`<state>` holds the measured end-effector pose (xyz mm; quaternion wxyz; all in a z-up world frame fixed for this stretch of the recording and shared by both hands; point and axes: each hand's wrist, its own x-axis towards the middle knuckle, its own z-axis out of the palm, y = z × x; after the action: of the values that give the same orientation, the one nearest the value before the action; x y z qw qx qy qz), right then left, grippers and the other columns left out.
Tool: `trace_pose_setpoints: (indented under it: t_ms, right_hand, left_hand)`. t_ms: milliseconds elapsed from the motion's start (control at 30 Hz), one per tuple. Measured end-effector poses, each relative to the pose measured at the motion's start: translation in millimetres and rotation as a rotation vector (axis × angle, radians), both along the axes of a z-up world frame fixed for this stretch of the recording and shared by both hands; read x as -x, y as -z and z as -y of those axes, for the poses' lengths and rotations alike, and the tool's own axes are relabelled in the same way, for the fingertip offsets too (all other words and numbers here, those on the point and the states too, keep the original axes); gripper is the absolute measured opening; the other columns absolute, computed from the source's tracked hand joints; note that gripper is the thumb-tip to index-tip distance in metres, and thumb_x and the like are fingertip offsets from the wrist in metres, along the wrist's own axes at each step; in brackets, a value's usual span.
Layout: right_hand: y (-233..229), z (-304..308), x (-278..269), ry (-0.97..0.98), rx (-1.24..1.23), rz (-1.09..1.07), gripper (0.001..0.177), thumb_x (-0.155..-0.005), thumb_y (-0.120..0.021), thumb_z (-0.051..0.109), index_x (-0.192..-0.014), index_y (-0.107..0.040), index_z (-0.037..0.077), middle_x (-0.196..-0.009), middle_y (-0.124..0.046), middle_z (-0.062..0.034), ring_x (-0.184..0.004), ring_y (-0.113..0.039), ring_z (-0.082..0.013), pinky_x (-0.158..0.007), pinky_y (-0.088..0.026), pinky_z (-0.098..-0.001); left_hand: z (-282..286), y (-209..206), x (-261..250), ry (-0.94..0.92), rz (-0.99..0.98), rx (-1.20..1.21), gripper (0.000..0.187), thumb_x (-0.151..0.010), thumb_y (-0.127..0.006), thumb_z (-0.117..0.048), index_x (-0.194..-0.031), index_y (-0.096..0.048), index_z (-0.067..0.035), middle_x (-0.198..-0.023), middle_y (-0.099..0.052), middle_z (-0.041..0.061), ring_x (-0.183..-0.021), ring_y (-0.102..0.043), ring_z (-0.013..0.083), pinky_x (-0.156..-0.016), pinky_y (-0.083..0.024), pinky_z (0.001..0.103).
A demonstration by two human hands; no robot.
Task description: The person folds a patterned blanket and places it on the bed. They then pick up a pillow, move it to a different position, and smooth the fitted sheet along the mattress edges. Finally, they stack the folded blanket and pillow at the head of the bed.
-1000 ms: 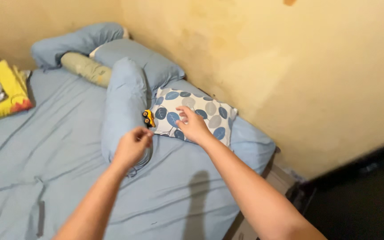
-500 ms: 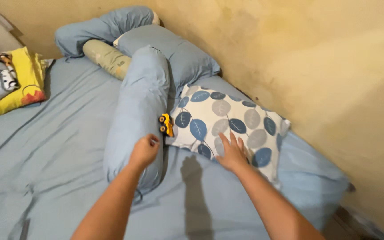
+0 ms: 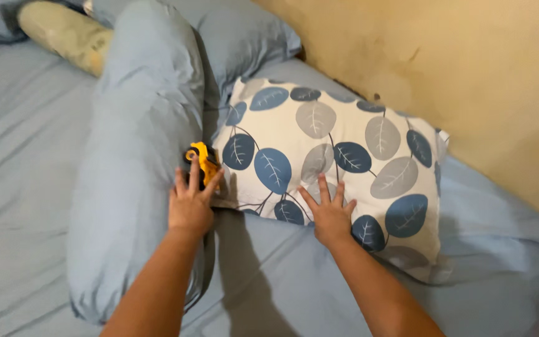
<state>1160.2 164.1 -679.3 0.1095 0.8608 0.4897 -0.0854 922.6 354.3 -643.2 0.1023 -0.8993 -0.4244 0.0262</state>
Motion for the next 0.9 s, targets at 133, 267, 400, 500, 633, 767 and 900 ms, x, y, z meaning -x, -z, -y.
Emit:
trace_pose_setpoints:
  t_ms: [133,267,400,500,633,767,900]
  right_hand:
    - [49.5,-11.2,-17.0,-0.059,-0.191,0.114,0.085,-0.086,-0.064,0.004,-0.151,-0.034,0.05,-0.165,-0.022,-0.0071,-0.142,-0.028,-0.0492,-0.098,-0.037,-0.0707]
    - [86.9,-15.9,-28.3,-0.082,-0.303,0.15,0.065,-0.085,-0.062,0.006,-0.14,-0.052,0.039,-0.152,-0.042,-0.0039,-0.137,-0.038,-0.0445,-0.097,-0.039,-0.0674]
    - [105.1,-24.4,-43.5,-0.1,-0.3,0.099,0.046,-0.089,-0.065,0.013,-0.129,-0.058,0.034,-0.137,-0.051,0.0006,-0.131,-0.044,-0.0342,-0.095,-0.038,-0.0693]
    - [105.5,-25.7,-64.8,-0.032,-0.185,-0.215,0.069,-0.07,-0.073,0.004,-0.128,-0.057,0.036,-0.136,-0.051,0.0048,-0.132,-0.045,-0.0267,-0.1,-0.038,-0.0574]
    - [102.3,-32.9,-74.5,-0.016,-0.201,-0.312,0.055,-0.078,-0.067,-0.001,-0.123,-0.063,0.031,-0.129,-0.063,0.0016,-0.129,-0.053,-0.0268,-0.099,-0.04,-0.0563]
    - [53.4,-25.5,-67.1,-0.03,-0.303,-0.453,0.049,-0.079,-0.066,0.002,-0.121,-0.068,0.027,-0.119,-0.072,-0.0087,-0.114,-0.064,-0.033,-0.093,-0.049,-0.0496]
    - [-49.4,12.4,-25.5,0.153,-0.238,-0.341,0.049,-0.077,-0.066,0.004,-0.118,-0.073,0.031,-0.109,-0.076,-0.0111,-0.103,-0.071,-0.0333,-0.084,-0.055,-0.0448]
  left_hand:
    - [-33.1,29.0,-4.7,0.087,-0.139,-0.09,0.066,-0.09,-0.061,-0.027,-0.147,-0.039,-0.052,-0.168,-0.006,0.011,-0.137,-0.037,0.0515,-0.104,-0.041,0.055]
    - [-59.6,61.3,-18.8,0.123,-0.047,-0.068,0.04,-0.096,-0.058,-0.017,-0.135,-0.056,-0.029,-0.166,-0.022,0.022,-0.113,-0.061,0.0459,-0.092,-0.054,0.048]
    - [-64.9,63.5,-24.9,0.177,0.124,0.001,0.044,-0.089,-0.059,-0.008,-0.132,-0.058,-0.018,-0.155,-0.03,0.032,-0.106,-0.067,0.0444,-0.082,-0.06,0.042]
    - [-37.3,36.0,-13.1,0.151,0.381,0.114,0.038,-0.091,-0.061,-0.001,-0.127,-0.06,-0.011,-0.151,-0.028,0.041,-0.101,-0.068,0.046,-0.09,-0.058,0.046]
    - [23.7,-28.3,23.8,0.064,0.721,0.284,0.037,-0.08,-0.077,-0.008,-0.114,-0.063,-0.006,-0.144,-0.037,0.029,-0.1,-0.066,0.049,-0.082,-0.057,0.048]
    - [65.2,-112.8,66.9,0.001,0.815,0.228,0.038,-0.077,-0.082,-0.007,-0.11,-0.064,-0.005,-0.144,-0.037,0.029,-0.099,-0.065,0.0501,-0.084,-0.057,0.049]
    - [108.2,-198.0,116.6,0.012,0.9,0.124,0.037,-0.074,-0.086,-0.008,-0.104,-0.064,-0.004,-0.139,-0.042,0.027,-0.109,-0.062,0.0494,-0.087,-0.057,0.047]
